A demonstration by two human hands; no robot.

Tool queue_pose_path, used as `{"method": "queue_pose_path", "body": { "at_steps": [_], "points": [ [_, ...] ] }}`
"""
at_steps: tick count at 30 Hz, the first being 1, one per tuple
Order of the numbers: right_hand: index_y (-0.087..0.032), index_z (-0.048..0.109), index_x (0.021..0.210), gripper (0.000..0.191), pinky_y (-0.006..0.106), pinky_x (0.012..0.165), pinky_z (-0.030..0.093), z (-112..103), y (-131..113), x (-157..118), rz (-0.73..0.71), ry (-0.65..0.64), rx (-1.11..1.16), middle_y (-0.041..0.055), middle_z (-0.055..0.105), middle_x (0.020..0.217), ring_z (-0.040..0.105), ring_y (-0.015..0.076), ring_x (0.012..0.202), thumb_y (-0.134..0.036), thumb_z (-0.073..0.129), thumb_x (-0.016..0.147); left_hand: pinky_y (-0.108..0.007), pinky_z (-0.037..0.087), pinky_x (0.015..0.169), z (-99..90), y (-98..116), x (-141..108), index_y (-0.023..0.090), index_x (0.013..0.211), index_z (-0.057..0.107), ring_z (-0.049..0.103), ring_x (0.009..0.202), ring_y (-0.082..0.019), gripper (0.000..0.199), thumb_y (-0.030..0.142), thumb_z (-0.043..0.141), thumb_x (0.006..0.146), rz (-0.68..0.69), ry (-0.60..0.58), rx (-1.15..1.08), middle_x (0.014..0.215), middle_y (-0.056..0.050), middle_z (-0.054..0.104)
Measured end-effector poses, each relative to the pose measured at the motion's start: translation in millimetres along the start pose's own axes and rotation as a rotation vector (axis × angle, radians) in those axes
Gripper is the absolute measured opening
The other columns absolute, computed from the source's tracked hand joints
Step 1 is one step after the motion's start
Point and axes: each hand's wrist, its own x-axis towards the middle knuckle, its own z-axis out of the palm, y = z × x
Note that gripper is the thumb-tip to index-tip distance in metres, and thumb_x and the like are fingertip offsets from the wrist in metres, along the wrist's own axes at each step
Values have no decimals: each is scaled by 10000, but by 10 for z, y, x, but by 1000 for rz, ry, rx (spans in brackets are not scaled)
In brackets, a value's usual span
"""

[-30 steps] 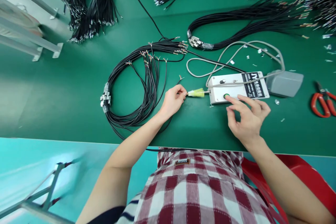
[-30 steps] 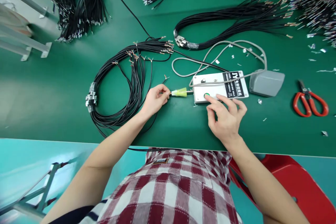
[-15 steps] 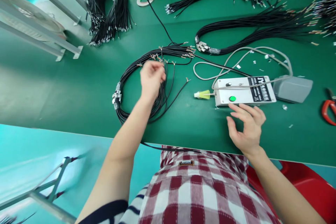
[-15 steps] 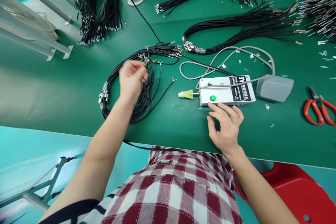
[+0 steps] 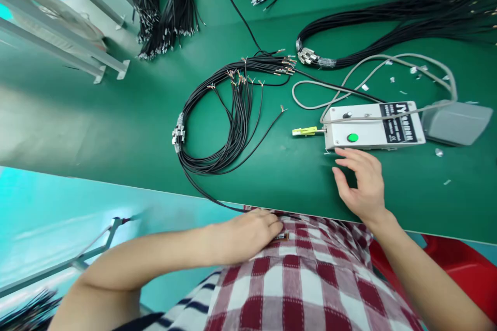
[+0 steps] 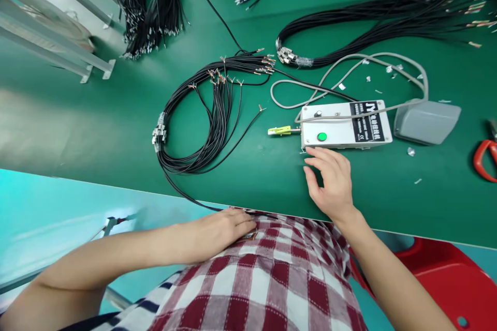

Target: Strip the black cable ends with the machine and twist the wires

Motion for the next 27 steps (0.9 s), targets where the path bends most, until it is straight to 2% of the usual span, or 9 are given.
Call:
{"method": "queue_pose_path", "body": {
  "at_steps": [2,4,8,11,14,17,20,24,27],
  "points": [
    [-239,612,1076,265,476,995,493,5,-6,-6,-17,-12,9,86,734,1179,657,276,1142,-134,668,839,-365,479,1009,239,28,-42,95,1371,499,626,1167,-260,480,84,461,893,-34,-80,117,1286,-189,641],
    [-233,612,1076,267,470,991,498,5,-8,-15,-31,-17,16,89,734,1180,658,275,1140,-126,670,838,-390,451,1063,423,-57,-25,45,1458,387,577,1260,-293,605,81,496,864,-52,-84,221,1391,-235,569],
    [-231,613,1064,237,469,981,502,-2,-2,-38,-38,-19,22,83,739,1163,664,268,1122,-132,659,853,-429,454,1063,701,-195,63,51,1478,351,565,1285,-313,595,83,468,895,-127,-20,383,1405,-252,556],
    [-235,617,1046,194,476,976,503,-5,5,-52,-17,-29,18,77,744,1143,671,267,1109,-159,646,870,-440,522,936,675,-163,77,64,1352,496,673,1101,-312,423,75,401,940,-231,-87,413,1207,-236,678],
    [-243,621,1046,178,486,977,500,-1,10,-55,2,-44,30,77,744,1146,674,270,1108,-177,634,881,-342,545,746,364,-97,8,107,1140,613,714,801,-246,257,136,423,969,-198,-144,180,889,-130,735],
    [-246,623,1057,205,482,974,507,7,17,-46,-9,-32,49,76,745,1151,676,268,1107,-162,641,871,-274,527,735,16,-106,-50,171,1140,622,696,811,-183,253,236,412,1014,-170,144,-133,949,-80,729],
    [-248,630,1062,222,485,975,512,0,16,-34,3,-23,63,73,748,1147,679,267,1099,-153,650,862,-289,514,870,-91,-205,20,180,1101,663,663,960,-180,246,255,449,1008,-173,451,-247,1077,-96,697],
    [-256,652,1070,208,479,973,524,-54,-70,-5,72,-49,178,59,753,1113,683,254,1083,-162,624,886,-342,494,925,20,-314,217,165,1114,689,610,1029,-208,256,220,478,979,-168,639,-200,1095,-125,643],
    [-259,663,1110,208,429,935,555,-86,-213,41,166,-129,320,57,747,1101,693,229,1052,-185,564,942,-315,499,844,22,-286,327,167,1117,670,608,917,-183,243,217,480,973,-160,686,-265,996,-95,651]
  ]
}}
